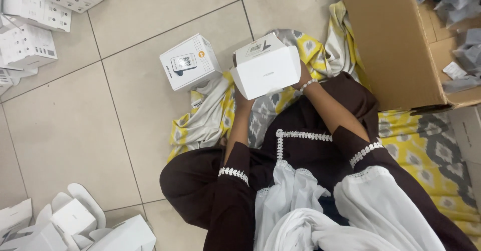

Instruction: The person unboxes electronic devices and accessories and organizes them into retail packaging.

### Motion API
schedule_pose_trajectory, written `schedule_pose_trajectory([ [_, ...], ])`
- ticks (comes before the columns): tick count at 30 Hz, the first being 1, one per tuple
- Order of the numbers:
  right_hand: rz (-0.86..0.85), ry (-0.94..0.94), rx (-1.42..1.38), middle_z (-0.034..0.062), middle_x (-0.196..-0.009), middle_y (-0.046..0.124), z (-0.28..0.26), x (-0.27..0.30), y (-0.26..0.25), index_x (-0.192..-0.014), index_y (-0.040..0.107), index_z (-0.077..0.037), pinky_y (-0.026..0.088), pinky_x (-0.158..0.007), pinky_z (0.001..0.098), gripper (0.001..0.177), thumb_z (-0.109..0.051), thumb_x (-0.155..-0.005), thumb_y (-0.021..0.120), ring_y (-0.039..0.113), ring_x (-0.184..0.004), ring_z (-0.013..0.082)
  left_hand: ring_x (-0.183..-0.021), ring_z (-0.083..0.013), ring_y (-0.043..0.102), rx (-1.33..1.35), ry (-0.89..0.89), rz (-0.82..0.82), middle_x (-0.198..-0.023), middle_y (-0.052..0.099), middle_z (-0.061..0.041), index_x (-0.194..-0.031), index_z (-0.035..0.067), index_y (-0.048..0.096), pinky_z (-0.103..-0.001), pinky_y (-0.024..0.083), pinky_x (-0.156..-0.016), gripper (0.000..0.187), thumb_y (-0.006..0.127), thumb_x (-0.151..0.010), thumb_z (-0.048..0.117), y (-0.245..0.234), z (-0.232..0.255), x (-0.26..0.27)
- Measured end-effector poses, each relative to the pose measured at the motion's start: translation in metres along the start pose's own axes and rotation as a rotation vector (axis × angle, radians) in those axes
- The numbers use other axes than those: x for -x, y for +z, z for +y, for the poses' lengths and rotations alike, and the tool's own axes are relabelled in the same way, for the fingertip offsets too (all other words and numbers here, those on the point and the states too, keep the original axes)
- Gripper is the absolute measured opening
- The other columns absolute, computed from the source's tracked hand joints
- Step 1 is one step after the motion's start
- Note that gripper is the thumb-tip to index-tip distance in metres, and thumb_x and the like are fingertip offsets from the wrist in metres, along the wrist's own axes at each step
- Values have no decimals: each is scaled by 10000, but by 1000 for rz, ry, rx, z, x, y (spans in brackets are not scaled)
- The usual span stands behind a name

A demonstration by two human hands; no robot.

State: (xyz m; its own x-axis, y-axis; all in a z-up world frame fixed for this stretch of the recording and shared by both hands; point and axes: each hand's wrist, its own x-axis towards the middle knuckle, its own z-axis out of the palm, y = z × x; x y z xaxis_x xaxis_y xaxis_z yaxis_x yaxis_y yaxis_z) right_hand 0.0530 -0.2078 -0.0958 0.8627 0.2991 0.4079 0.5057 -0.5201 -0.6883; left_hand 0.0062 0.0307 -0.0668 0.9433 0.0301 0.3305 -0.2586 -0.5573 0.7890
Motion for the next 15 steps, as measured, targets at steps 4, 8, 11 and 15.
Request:
schedule_pose_trajectory([
  [4,-83,205,-98,252,-1321,633,7,7,-2,-1315,627,-16,495,-1028,454,418,-241,-964,639,595,-1228,430,-1272,-394,585,30,69,-42,-1392,588,-242,-1421,-11,507,-447,483,-1045,570,707,-944,229,22,-66,28],
  [8,-217,256,-52,286,-1544,368,24,9,-18,-1526,328,17,435,-1082,415,769,-263,-910,693,462,-1362,392,-1411,-331,485,110,-119,-152,-1525,443,-188,-1521,34,320,-417,428,-1146,869,828,-853,256,6,-75,36],
  [11,-296,355,-46,277,-1637,203,-77,41,-61,-1612,75,-7,430,-1112,401,1122,-227,-765,777,404,-1428,376,-1496,-348,308,154,-137,-164,-1639,196,-199,-1587,37,50,-429,343,-1185,1238,906,-716,237,-60,21,27],
  [15,-279,96,13,266,-1668,178,-154,-37,-164,-1618,41,-56,447,-1106,479,1376,-205,-562,912,407,-1437,444,-1545,-377,211,79,38,-148,-1696,102,-166,-1596,142,45,-479,352,-1201,1331,949,-628,267,-104,91,5],
])
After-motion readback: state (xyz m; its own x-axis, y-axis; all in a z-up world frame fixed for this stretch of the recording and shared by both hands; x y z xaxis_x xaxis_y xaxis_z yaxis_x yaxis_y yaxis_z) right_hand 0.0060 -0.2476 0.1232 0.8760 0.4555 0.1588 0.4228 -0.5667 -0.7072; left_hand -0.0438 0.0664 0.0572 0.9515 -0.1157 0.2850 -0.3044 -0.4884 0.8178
